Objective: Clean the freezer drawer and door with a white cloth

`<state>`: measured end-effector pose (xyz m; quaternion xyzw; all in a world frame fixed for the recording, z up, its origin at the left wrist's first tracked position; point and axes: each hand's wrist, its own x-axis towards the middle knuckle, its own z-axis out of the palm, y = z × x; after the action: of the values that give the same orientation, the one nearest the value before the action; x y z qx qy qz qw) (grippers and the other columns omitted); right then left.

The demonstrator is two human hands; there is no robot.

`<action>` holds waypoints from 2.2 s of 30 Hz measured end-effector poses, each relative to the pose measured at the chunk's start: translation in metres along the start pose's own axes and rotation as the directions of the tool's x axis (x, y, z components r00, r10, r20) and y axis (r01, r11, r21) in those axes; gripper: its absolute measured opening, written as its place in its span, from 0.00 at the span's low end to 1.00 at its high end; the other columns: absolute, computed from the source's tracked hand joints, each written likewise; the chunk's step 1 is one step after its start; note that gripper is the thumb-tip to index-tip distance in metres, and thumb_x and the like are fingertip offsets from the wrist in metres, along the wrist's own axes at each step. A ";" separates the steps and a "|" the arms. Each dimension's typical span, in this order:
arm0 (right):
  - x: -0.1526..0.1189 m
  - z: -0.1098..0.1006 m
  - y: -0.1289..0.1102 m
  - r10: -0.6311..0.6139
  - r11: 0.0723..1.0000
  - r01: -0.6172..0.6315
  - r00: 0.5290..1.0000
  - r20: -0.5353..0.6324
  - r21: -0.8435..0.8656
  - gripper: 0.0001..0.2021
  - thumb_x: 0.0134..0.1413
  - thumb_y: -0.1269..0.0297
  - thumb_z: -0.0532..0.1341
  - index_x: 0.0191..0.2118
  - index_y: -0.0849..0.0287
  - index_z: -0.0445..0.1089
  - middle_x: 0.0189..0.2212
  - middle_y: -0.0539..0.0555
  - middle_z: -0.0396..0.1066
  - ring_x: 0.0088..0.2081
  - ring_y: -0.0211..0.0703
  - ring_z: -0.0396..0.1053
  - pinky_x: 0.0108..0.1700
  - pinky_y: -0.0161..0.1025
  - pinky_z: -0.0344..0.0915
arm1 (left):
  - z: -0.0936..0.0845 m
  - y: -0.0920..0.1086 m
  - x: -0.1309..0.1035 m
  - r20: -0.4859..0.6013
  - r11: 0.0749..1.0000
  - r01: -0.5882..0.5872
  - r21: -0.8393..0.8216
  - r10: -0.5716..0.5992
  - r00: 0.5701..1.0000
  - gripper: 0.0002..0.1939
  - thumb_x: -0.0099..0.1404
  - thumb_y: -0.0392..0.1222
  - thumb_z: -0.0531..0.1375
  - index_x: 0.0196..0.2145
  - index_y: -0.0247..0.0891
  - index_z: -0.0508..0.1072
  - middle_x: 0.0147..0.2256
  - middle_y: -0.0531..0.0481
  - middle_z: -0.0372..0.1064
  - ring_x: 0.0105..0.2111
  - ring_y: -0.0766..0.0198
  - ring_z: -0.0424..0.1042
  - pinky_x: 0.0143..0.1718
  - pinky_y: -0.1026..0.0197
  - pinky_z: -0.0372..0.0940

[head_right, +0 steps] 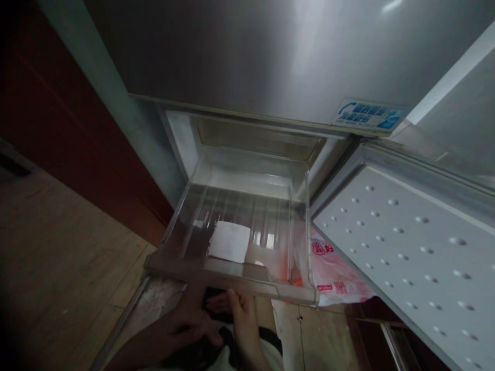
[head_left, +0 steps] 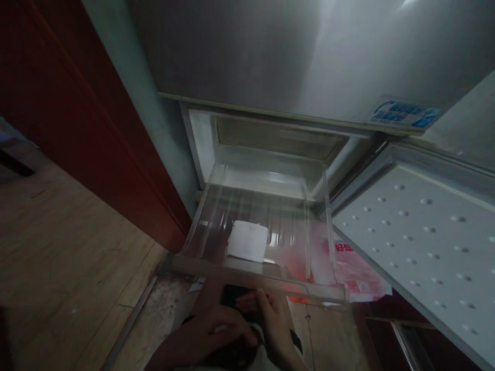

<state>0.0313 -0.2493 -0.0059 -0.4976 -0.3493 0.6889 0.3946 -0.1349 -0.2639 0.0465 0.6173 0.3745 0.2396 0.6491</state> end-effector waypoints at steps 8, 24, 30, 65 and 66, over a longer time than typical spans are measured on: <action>-0.004 -0.002 -0.008 -0.016 0.997 0.011 0.997 -0.074 -0.071 0.29 0.46 0.38 0.60 0.33 0.65 0.76 0.31 0.61 0.75 0.37 0.50 0.73 0.42 0.42 0.70 | 0.005 -0.049 0.019 -0.260 0.978 0.037 -0.206 -0.091 0.961 0.31 0.60 0.65 0.52 0.23 0.33 0.76 0.20 0.46 0.72 0.23 0.64 0.70 0.28 0.64 0.62; -0.002 -0.006 -0.021 -0.134 0.968 0.107 0.985 -0.107 -0.225 0.27 0.44 0.38 0.59 0.19 0.60 0.71 0.18 0.54 0.68 0.26 0.44 0.67 0.32 0.38 0.67 | 0.017 -0.060 0.052 -0.327 0.915 0.083 -0.395 -0.224 0.918 0.34 0.52 0.70 0.55 0.30 0.33 0.78 0.29 0.41 0.77 0.32 0.54 0.76 0.40 0.52 0.68; -0.003 -0.017 -0.020 -0.111 0.967 0.115 0.993 0.030 -0.225 0.23 0.50 0.45 0.59 0.38 0.60 0.76 0.36 0.58 0.75 0.38 0.49 0.72 0.46 0.45 0.68 | 0.021 -0.053 0.050 -0.361 0.842 0.022 -0.540 -0.254 0.897 0.29 0.53 0.64 0.60 0.35 0.32 0.78 0.35 0.40 0.78 0.40 0.49 0.76 0.49 0.46 0.66; 0.132 0.028 -0.103 0.316 -0.363 0.821 0.553 0.771 -0.440 0.19 0.55 0.64 0.61 0.53 0.53 0.62 0.53 0.60 0.58 0.51 0.51 0.58 0.43 0.45 0.66 | 0.015 -0.040 0.051 -0.366 0.856 -0.066 -0.514 -0.149 0.919 0.26 0.55 0.62 0.60 0.34 0.34 0.79 0.32 0.43 0.79 0.35 0.51 0.79 0.43 0.49 0.71; 0.133 0.028 -0.103 0.316 -0.366 0.818 0.557 0.768 -0.443 0.20 0.55 0.63 0.61 0.54 0.53 0.62 0.53 0.60 0.58 0.52 0.51 0.58 0.43 0.45 0.66 | 0.015 -0.041 0.050 -0.361 0.854 -0.058 -0.516 -0.155 0.920 0.26 0.55 0.62 0.60 0.35 0.34 0.79 0.32 0.44 0.79 0.36 0.51 0.78 0.44 0.49 0.71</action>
<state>-0.0008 -0.0877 0.0368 -0.1615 -0.9725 0.0909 -0.1413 -0.0990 -0.2394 -0.0040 0.3499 0.4335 0.4324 0.7090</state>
